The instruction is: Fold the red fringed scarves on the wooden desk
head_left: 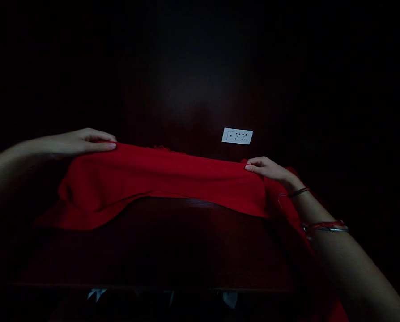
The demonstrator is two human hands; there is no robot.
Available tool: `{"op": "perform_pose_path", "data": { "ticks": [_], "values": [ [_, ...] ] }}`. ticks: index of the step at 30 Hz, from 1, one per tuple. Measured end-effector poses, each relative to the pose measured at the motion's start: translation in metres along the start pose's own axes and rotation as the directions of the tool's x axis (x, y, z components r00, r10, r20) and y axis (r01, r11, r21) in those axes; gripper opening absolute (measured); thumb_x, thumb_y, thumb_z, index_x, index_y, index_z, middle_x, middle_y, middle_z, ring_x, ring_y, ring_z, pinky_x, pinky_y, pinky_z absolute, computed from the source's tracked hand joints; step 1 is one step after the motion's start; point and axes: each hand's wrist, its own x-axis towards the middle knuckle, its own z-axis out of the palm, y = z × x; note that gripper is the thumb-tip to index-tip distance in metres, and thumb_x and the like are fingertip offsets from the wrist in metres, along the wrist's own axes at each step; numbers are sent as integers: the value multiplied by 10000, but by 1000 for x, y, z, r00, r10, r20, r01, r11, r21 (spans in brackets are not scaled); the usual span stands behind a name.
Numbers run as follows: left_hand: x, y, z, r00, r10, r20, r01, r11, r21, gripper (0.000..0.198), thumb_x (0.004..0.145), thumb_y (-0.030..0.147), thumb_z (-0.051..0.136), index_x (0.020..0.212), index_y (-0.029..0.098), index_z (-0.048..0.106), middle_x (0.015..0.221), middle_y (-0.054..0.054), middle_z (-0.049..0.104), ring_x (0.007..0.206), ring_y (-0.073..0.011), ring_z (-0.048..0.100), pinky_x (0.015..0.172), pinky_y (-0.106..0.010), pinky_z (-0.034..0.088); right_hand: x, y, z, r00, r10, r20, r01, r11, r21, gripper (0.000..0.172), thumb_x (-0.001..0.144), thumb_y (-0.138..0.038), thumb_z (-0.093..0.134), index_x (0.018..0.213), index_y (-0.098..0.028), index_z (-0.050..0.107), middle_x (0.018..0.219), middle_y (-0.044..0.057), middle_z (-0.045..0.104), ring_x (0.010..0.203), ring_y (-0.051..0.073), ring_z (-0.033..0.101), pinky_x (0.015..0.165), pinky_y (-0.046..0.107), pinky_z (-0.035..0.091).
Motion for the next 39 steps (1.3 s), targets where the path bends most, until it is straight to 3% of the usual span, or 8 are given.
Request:
{"op": "perform_pose_path", "data": {
  "ticks": [5,10,16,19,21,23,28,39],
  "values": [
    [5,-5,-14,983,14,184,-2,998,-66,591,696,590,314,981,112,514,828,79,517,808,-102,442,701,-203,348,10,6,-2,997,49,57,-51,998,27,353,692,-490,449,634,-154,538,557,-23,477,514,80,412,488,213,310],
    [39,-13,40,870,-54,490,58,998,6,463,751,491,384,864,77,558,655,51,535,684,-72,459,667,-160,351,42,51,32,997,66,50,-44,932,-359,343,722,-454,453,638,-147,581,578,7,532,545,105,453,523,225,315],
    [52,-16,87,921,-134,365,-12,929,370,342,692,374,550,887,94,573,754,-11,556,767,-141,470,781,-296,326,45,66,82,986,-6,-169,-119,679,-724,228,765,-259,446,910,-143,578,948,135,551,912,242,441,746,349,312],
    [39,18,100,995,-7,95,-43,858,511,335,700,350,541,935,111,551,943,-84,512,897,-232,435,819,-408,285,36,49,92,962,-83,-261,-138,677,-723,280,767,-226,429,1011,-132,529,1045,158,481,979,270,382,799,401,288],
    [28,52,113,990,141,21,-131,845,518,349,742,379,471,967,120,534,1037,-116,460,946,-251,409,813,-394,298,28,34,96,965,-117,-234,-74,734,-675,284,778,-251,420,1008,-124,527,1035,149,474,972,252,390,814,384,299],
    [16,87,130,951,298,81,-306,868,392,390,749,434,433,1006,153,515,1066,-106,440,936,-222,426,803,-335,327,17,20,103,983,-158,-96,72,805,-590,284,792,-292,407,987,-129,536,993,121,493,936,209,426,815,337,326],
    [-2,133,164,689,649,324,-681,732,-18,332,718,282,480,1042,213,485,1083,-28,461,979,-149,431,851,-235,317,-14,3,126,954,-249,168,294,883,-367,324,807,-347,391,1022,-141,520,954,75,527,882,145,475,811,271,363],
    [-12,103,150,765,531,365,-598,796,97,540,626,73,451,1137,244,418,1179,-23,436,1075,-182,394,870,-286,336,-35,-3,132,945,-306,118,327,860,-392,425,748,-453,443,1057,-169,512,1011,76,519,956,178,456,845,332,353]
  ]
}}
